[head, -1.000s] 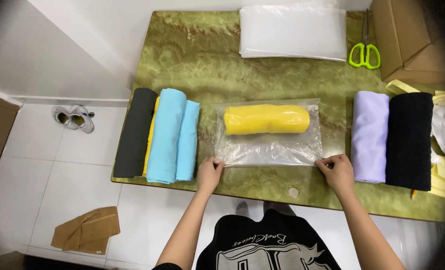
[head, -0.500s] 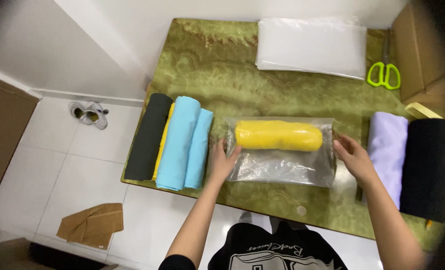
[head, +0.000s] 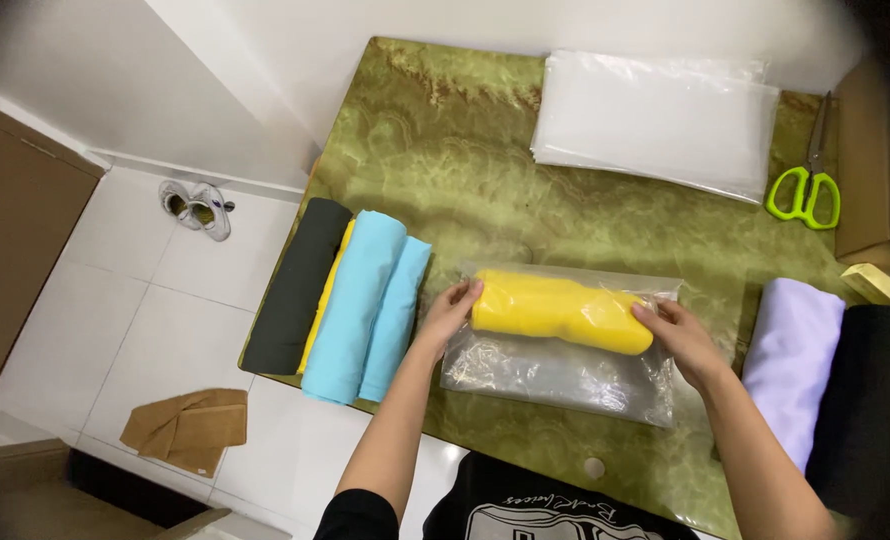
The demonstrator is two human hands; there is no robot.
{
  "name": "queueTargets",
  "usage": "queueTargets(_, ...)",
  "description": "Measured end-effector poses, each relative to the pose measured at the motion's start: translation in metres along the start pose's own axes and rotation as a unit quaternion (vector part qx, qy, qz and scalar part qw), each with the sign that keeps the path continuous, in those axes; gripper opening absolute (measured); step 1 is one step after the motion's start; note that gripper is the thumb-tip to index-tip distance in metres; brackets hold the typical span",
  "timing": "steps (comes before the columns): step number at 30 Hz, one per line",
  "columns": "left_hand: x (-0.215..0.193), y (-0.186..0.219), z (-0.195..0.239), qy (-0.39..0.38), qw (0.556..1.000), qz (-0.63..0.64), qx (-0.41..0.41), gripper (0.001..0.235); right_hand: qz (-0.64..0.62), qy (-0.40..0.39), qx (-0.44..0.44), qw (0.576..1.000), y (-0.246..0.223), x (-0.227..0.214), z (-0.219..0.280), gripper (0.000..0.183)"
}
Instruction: The person places a rolled yellow fabric into a clear plastic bag, puts the bag into a cardboard box, and ties the box closed with a white ribbon.
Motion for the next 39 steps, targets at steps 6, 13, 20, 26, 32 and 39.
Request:
queueTargets(6, 0.014, -0.003, 0.003, 0.013, 1.0, -0.023, 0.008, 0.076, -0.006, 0.035, -0.048, 0.998, -0.038, 0.03, 0.061, 0.06)
queueTargets(13, 0.013, -0.057, -0.033, 0.078, 0.995, -0.067, -0.006, 0.07, 0.039, 0.145, -0.02, 0.988, 0.043, 0.009, -0.035, 0.049)
queueTargets(20, 0.001, 0.012, 0.036, 0.055, 0.995, -0.028, -0.072, 0.085, -0.054, 0.192, 0.012, 0.98, 0.085, -0.022, -0.016, 0.065)
queueTargets(26, -0.01, -0.036, 0.045, 0.018, 0.995, -0.097, 0.016, 0.058, -0.038, 0.161, -0.031, 0.986, 0.13, -0.026, 0.008, 0.046)
queueTargets(32, -0.001, -0.045, 0.057, 0.072, 0.986, -0.117, 0.096, 0.031, -0.03, 0.207, -0.073, 0.975, 0.107, 0.008, 0.068, 0.026)
queueTargets(39, 0.006, -0.065, 0.044, 0.094, 0.976, -0.131, 0.146, 0.013, -0.008, 0.268, -0.117, 0.956, 0.124, 0.012, 0.053, 0.029)
Point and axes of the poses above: each hand's wrist, its own z-axis away from the middle knuckle, its own x-axis out of the palm, y = z × x, the point moved 4 cm from there along -z, towards the middle knuckle, and after that the axes turned 9 degrees about x, right-handed, at the moved point
